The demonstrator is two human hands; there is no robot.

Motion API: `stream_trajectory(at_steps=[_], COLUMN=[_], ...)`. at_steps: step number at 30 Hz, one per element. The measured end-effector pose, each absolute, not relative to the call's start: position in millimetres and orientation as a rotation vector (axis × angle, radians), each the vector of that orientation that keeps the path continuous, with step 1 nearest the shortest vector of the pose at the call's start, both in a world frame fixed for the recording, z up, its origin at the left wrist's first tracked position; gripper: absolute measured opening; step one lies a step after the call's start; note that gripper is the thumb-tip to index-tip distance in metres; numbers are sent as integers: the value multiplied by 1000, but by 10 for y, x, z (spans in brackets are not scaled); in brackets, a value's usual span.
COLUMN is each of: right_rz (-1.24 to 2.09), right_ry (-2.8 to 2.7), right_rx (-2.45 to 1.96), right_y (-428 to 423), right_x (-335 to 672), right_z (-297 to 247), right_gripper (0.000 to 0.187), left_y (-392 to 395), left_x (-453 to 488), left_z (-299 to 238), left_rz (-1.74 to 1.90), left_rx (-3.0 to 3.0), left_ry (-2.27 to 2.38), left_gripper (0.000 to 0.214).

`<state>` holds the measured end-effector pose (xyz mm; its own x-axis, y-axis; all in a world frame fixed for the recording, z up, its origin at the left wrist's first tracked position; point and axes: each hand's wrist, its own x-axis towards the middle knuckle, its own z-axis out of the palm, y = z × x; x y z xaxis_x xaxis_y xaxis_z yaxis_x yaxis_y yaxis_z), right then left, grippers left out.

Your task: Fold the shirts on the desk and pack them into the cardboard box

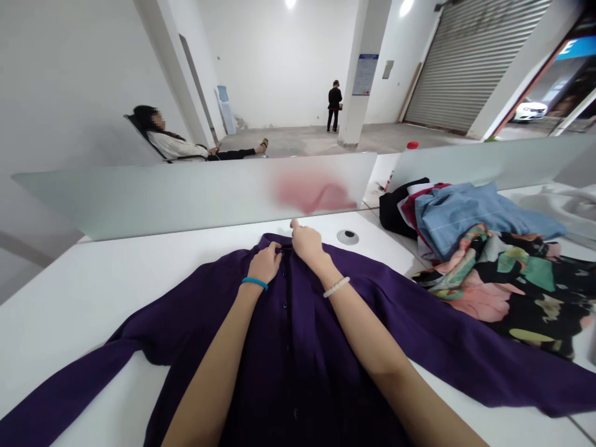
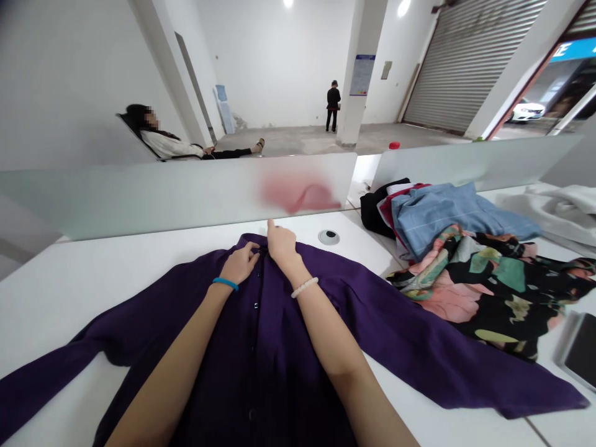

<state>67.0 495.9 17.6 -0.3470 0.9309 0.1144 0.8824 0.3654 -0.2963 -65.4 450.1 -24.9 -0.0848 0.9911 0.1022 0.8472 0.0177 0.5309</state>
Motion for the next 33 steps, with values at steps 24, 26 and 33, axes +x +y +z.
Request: stream_trajectory(at_steps=[24, 26, 33], right_rz=[617, 304, 485], right_ry=[-2469, -2433, -2458], right_rx=[-1097, -1141, -986], right_y=[5095, 5085, 5074], right_x=[1057, 1045, 1019], right_z=[483, 506, 456], right_gripper=[27, 22, 23], left_y=[4531, 4481, 4383], left_x=[-530, -568, -790], left_z=[3, 65, -23], left_rz=[1137, 1104, 925], left_rx=[1217, 1087, 1006], left_ry=[1357, 1189, 1008], left_gripper=[28, 32, 28])
